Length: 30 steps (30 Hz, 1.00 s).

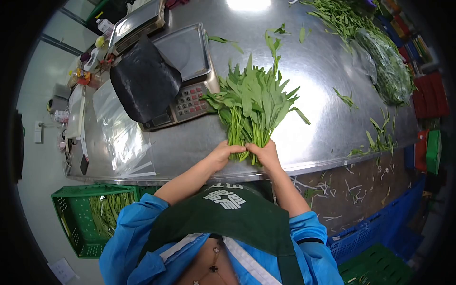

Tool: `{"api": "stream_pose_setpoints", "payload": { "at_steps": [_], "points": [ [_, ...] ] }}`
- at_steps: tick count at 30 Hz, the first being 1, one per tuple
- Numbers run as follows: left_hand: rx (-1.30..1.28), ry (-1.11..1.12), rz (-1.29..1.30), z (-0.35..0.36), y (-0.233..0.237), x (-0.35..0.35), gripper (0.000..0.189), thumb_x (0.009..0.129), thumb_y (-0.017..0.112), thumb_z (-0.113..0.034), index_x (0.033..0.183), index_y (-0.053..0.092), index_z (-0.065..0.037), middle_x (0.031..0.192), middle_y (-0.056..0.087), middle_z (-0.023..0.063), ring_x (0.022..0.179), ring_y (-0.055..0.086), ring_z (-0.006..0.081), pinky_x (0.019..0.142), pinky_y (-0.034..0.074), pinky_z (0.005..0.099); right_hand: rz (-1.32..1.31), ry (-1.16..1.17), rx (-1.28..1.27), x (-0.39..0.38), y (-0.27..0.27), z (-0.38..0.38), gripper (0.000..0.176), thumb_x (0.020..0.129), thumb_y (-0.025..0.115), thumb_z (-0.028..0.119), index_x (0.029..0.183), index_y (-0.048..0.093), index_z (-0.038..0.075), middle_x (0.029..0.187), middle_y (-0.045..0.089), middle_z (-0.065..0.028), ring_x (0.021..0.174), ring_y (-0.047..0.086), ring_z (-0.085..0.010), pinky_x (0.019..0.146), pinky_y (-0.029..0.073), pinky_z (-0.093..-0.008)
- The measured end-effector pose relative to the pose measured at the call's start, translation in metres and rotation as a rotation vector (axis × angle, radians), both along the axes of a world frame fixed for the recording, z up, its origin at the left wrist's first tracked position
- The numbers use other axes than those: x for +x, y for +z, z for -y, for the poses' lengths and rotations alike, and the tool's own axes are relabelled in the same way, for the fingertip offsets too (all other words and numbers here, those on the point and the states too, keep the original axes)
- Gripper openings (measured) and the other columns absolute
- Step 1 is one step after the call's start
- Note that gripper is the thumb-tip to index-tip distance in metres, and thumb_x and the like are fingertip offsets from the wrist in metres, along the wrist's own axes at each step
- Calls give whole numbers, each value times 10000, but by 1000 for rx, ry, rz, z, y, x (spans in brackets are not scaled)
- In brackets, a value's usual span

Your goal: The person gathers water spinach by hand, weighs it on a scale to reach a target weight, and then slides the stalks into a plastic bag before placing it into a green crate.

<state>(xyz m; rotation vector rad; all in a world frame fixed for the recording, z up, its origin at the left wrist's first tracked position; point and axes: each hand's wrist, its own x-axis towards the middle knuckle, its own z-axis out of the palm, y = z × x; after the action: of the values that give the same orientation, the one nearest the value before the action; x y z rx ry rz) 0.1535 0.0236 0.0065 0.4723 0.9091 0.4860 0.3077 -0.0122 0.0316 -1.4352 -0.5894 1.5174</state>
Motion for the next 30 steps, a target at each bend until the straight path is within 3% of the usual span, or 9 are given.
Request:
{"api": "stream_pose_setpoints", "payload": {
  "at_steps": [8, 9, 11, 14, 17, 23, 26, 29, 30],
  "points": [
    [-173, -15, 112, -10, 4, -22, 200, 735, 596, -59, 916, 544, 7, 796, 599, 81, 761, 584, 190, 696, 462, 318, -244, -26, -134, 54, 15, 6, 271, 724, 585, 4, 978, 499, -33, 765, 594, -98, 621, 617, -190, 545, 523, -296],
    [-171, -13, 114, -15, 25, -32, 200, 735, 596, -59, 916, 544, 7, 796, 599, 81, 761, 584, 190, 696, 462, 318, -183, -95, -44, 60, 47, 11, 288, 720, 601, 25, 984, 498, -23, 764, 585, -86, 596, 604, -176, 530, 512, -286],
    [220, -90, 40, -26, 73, -51, 243, 717, 611, -59, 932, 522, 13, 782, 590, 101, 705, 586, 196, 637, 469, 300, 37, -166, 171, 86, 93, 19, 307, 701, 637, 60, 967, 504, -18, 756, 572, -66, 558, 567, -146, 510, 481, -263],
    [274, -48, -8, -51, 85, -57, 313, 654, 633, -24, 928, 491, 30, 738, 571, 115, 631, 574, 206, 574, 466, 311, 220, -291, 181, 123, 87, 11, 236, 750, 597, 41, 961, 504, -9, 725, 558, -59, 594, 557, -127, 515, 472, -251],
    [427, -15, 126, -58, 166, -51, 230, 660, 621, -20, 864, 530, 33, 725, 578, 111, 601, 573, 197, 595, 461, 315, 249, -420, 398, 123, 130, 2, 218, 753, 605, 36, 945, 514, -11, 744, 566, -49, 588, 551, -124, 521, 458, -246],
    [278, 28, 438, -57, 164, -58, 342, 686, 631, -67, 967, 473, 46, 675, 544, 104, 563, 550, 207, 584, 456, 334, 410, -517, 479, 91, 125, 19, 238, 721, 684, 56, 905, 544, -1, 760, 575, -37, 633, 534, -103, 571, 441, -221],
    [368, 35, 149, -50, 154, -47, 345, 713, 613, -73, 1007, 464, 31, 688, 558, 114, 610, 581, 226, 612, 483, 343, 350, -548, 422, 45, 109, 24, 281, 721, 683, 53, 953, 530, 12, 813, 575, -39, 668, 539, -110, 597, 448, -227],
    [28, -39, 79, -12, 75, -23, 212, 753, 620, -83, 931, 543, 2, 754, 602, 98, 638, 599, 200, 591, 497, 318, 169, -222, 54, 4, 53, 30, 339, 735, 659, 43, 1034, 502, 14, 906, 570, -70, 721, 562, -153, 634, 474, -257],
    [-84, -27, -47, 9, 59, -18, 222, 764, 614, -78, 968, 548, -20, 801, 603, 91, 663, 599, 185, 593, 498, 311, -134, -185, -66, -10, 20, 36, 337, 748, 643, 41, 1051, 498, 4, 930, 571, -86, 744, 575, -176, 647, 486, -278]
  ]
}}
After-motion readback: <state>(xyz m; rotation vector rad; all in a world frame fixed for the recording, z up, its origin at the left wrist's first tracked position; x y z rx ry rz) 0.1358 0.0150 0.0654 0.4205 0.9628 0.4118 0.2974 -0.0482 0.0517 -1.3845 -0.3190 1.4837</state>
